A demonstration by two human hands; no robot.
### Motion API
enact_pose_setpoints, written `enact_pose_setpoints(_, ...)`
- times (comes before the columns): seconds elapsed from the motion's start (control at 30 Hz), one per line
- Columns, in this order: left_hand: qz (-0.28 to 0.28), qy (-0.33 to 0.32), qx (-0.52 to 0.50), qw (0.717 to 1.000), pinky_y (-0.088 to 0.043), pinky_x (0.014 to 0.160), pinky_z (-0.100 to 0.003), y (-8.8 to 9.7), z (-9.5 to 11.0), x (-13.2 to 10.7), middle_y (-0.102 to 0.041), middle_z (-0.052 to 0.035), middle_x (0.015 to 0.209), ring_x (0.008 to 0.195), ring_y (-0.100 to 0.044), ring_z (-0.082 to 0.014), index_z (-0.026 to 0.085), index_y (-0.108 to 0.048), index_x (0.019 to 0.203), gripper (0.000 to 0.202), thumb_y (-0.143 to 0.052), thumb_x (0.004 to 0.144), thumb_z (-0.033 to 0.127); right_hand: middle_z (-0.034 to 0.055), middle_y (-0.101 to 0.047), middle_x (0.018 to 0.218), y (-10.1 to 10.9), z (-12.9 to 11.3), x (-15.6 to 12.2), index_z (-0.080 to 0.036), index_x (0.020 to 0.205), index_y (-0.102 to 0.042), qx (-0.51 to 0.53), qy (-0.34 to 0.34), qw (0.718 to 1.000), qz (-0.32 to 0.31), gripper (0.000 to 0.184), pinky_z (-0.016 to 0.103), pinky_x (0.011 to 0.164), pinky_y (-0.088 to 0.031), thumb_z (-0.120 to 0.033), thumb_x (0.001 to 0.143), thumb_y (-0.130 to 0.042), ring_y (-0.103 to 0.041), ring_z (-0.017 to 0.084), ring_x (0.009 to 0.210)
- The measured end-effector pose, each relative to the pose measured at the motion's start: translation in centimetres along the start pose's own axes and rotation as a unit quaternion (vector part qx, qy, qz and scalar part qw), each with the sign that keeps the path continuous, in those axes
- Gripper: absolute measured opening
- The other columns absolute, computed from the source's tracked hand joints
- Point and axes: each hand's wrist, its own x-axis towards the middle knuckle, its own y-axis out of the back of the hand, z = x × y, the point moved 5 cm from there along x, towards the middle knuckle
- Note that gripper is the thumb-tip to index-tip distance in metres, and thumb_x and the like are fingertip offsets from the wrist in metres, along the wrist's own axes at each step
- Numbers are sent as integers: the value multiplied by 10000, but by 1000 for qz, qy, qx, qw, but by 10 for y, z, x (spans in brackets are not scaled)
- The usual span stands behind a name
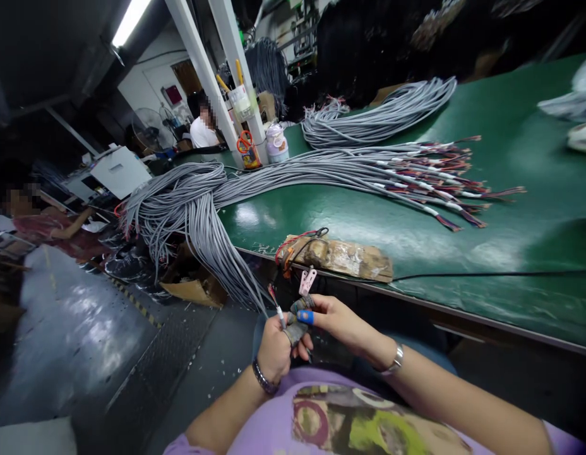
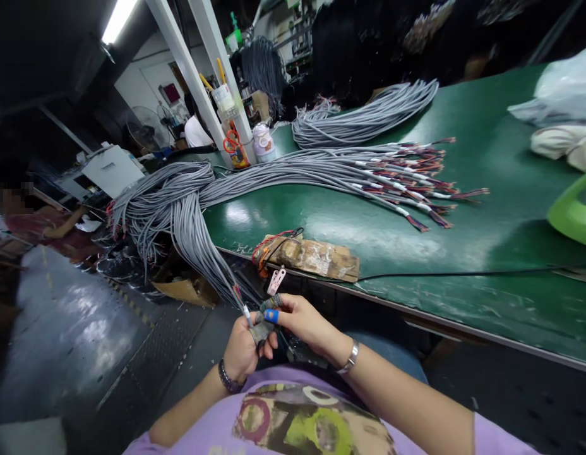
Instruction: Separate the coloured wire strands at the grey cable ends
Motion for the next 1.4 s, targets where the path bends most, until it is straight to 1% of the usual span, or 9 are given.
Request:
enact_pose_setpoints(0.2,6,15,-2,1000,-189,312,-174,3,-3,1,-592,-18,452,300,-479,-75,144,-504,606,311,-652,679,408,-61,-449,536,20,8,1,-170,693,-531,85,2,983,162,339,218,482,-298,-469,662,-687,-366,71,485)
enact_pose_setpoints(0.27,11,20,0,1000,-188,313,-177,5,-4,2,-593,-19,455,300,-478,-76,144,-507,607,321,-653,673,421,-66,-427,526,20,8,-1,-173,687,-517,97,-13,983,154,345,215,481,-300,-480,675,-675,-360,69,481)
enact_pose_setpoints(0.47,-5,11,29,1000,-193,316,-176,3,-3,1,-570,-12,422,291,-462,-66,137,-527,568,287,-643,677,376,-6,-573,657,1,6,-5,-150,730,-582,28,-22,999,30,355,241,551,-367,-464,630,-717,-480,105,583)
enact_pose_setpoints(0.6,14,8,23,1000,-195,315,-175,3,-2,-2,-572,-11,428,296,-466,-67,140,-524,570,319,-645,682,412,-23,-535,598,8,10,-2,-158,672,-574,11,-4,994,104,339,242,531,-356,-470,634,-702,-435,94,543)
enact_pose_setpoints(0.73,26,11,14,999,-185,307,-176,7,-4,-3,-585,-11,448,297,-474,-71,138,-526,601,344,-662,667,447,-53,-448,545,24,8,-6,-182,673,-516,86,-2,976,200,330,229,494,-338,-468,648,-680,-374,80,498)
enact_pose_setpoints(0.9,31,-9,19,999,-200,313,-173,7,-2,-3,-578,-4,444,299,-466,-65,141,-525,609,339,-652,685,446,-47,-470,557,11,11,-13,-170,729,-548,83,-86,988,94,358,223,496,-339,-497,657,-674,-392,78,500)
enact_pose_setpoints(0.97,28,-12,28,999,-204,317,-173,6,-2,-3,-573,-6,441,305,-468,-63,142,-516,584,346,-641,697,444,-41,-495,575,6,11,-13,-161,717,-565,42,-78,994,69,369,221,489,-327,-490,625,-706,-393,74,500)
enact_pose_setpoints(1.13,39,-26,29,998,-209,326,-175,8,-3,-2,-583,-6,465,317,-469,-62,146,-510,600,345,-637,706,449,-31,-515,552,7,10,-10,-153,650,-569,-14,-27,995,96,413,228,477,-308,-536,590,-712,-391,78,489)
enact_pose_setpoints(1.4,58,-39,8,998,-207,340,-179,10,-4,-2,-593,-4,489,334,-472,-62,154,-500,628,303,-630,712,414,-23,-548,598,3,11,-10,-154,705,-581,33,-30,996,74,372,225,501,-332,-468,585,-739,-424,84,523)
